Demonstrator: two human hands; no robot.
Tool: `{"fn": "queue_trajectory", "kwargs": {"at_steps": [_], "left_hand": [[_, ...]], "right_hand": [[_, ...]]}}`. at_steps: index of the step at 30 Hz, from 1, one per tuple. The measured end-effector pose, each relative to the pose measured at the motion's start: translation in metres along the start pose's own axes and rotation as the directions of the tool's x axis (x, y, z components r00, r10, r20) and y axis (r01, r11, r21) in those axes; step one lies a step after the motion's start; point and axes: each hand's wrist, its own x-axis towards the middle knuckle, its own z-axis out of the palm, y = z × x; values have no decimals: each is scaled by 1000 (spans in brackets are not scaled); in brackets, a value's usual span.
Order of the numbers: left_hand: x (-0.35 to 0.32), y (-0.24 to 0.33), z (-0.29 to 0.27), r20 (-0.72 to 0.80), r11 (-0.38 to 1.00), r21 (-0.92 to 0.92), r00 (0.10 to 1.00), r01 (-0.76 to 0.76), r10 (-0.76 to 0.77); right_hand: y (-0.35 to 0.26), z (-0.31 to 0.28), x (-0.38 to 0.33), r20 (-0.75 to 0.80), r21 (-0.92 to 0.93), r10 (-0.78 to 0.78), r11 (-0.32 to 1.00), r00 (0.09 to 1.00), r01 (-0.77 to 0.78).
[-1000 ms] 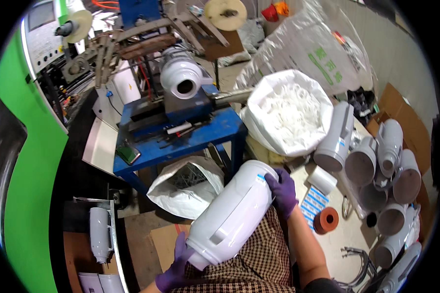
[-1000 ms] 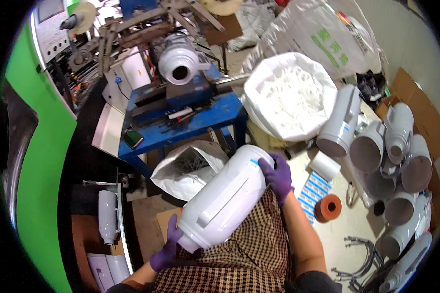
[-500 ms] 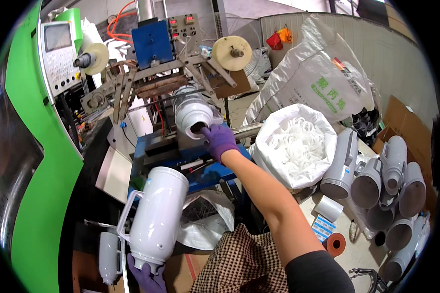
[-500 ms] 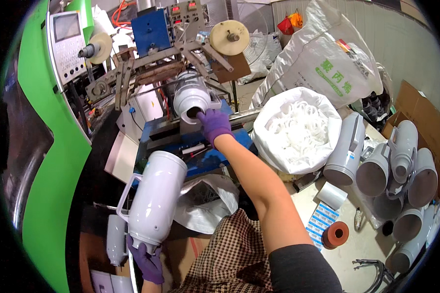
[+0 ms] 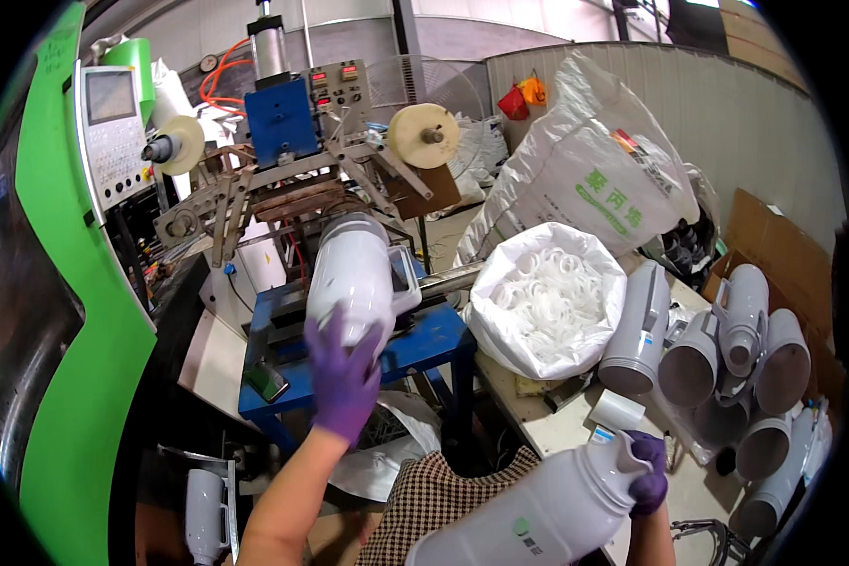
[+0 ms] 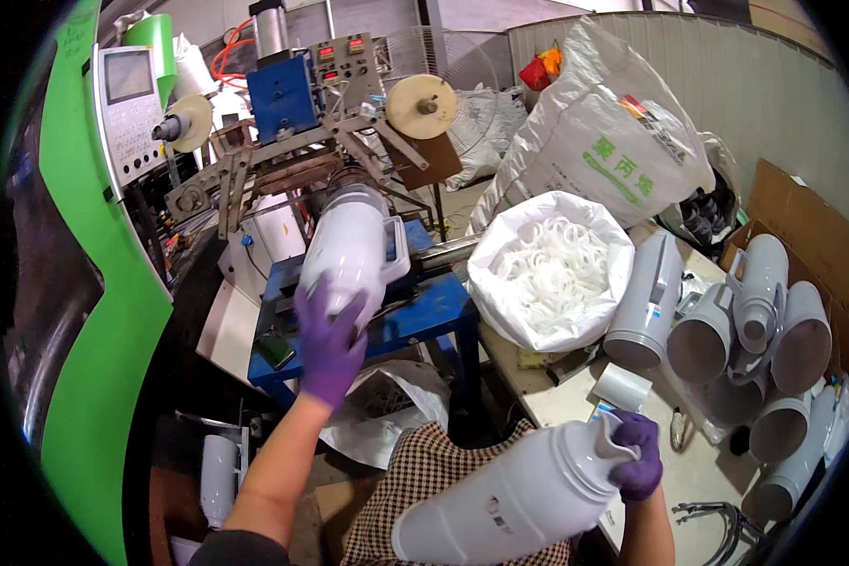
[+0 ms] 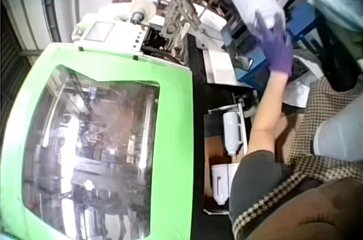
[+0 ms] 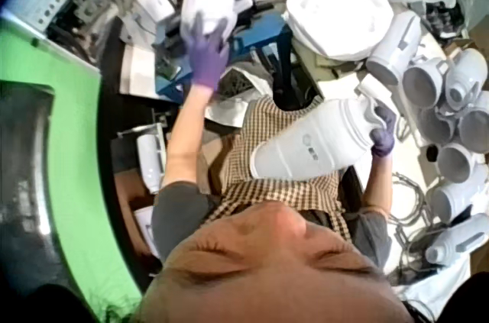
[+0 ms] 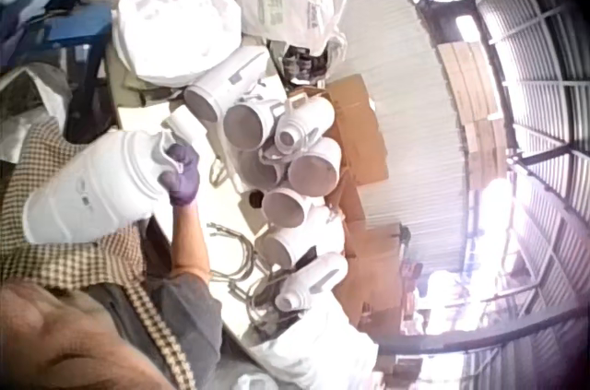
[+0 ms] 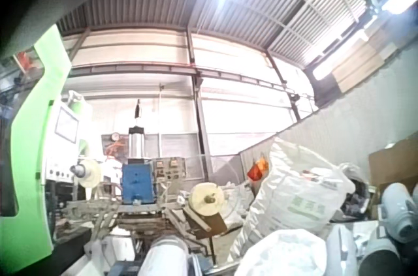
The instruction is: The person assembles white electric kettles by inserting a metal heating element into the base, attaching a power cord, and applying a label to the body. The person handles each kettle one at a time, repeating the same sequence of actions throughout the clip.
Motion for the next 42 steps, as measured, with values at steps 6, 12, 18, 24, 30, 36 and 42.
{"fn": "queue_trajectory", "kwargs": {"at_steps": [6,12,18,24,30,36,42], "left_hand": [[112,-80,103,158,915,391,987,-97,37],[125,-49,73,450,928,66,841,-368,301],[53,87,-17,185,115,-978,481,172,857],[9,74,-6,498,4,-863,851,505,164],[-8,52,30,402,163,-913,894,375,197],[-22,30,9,467,99,-878,884,467,-33],[-63,-26,-21,461,-410,-847,852,339,-249]], "right_hand": [[19,26,72,513,-171,-31,976,858,138],[16,84,97,504,87,74,987,860,-135],[97,124,94,-67,23,99,995,993,-98],[188,67,123,45,-995,391,96,919,8],[264,48,113,-42,-999,185,21,982,-47],[186,93,98,207,-975,243,125,948,181],[189,75,80,425,-863,104,347,899,368]]}}
